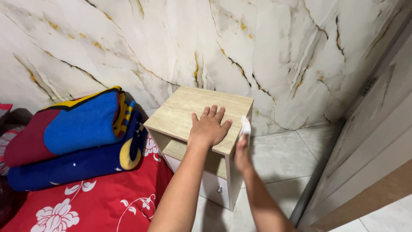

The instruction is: Cleaning the surface and interior of a small wooden nightstand with a wipe.

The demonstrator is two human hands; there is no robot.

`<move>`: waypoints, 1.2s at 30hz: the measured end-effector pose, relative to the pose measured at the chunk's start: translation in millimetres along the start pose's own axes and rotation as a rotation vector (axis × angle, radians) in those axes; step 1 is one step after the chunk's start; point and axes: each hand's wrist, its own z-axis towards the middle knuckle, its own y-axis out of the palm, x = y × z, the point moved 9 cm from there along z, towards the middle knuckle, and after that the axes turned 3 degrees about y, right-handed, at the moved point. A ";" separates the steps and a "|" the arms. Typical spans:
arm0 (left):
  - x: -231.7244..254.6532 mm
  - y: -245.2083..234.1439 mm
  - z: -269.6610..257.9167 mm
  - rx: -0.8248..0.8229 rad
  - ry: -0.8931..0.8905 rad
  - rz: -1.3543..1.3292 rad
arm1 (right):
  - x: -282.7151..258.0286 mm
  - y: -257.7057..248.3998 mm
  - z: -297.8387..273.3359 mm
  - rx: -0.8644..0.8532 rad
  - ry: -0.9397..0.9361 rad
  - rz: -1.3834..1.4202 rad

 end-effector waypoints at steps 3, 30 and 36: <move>-0.4 0.5 -1.5 0.003 0.007 -0.006 | -26.7 13.5 4.1 -0.051 -0.053 0.049; -0.7 -0.8 0.8 -0.014 -0.005 0.005 | -63.3 4.5 30.2 0.069 -0.079 -0.019; 0.5 0.9 1.6 0.004 0.005 0.001 | 19.3 -33.5 18.6 0.180 -0.048 -0.173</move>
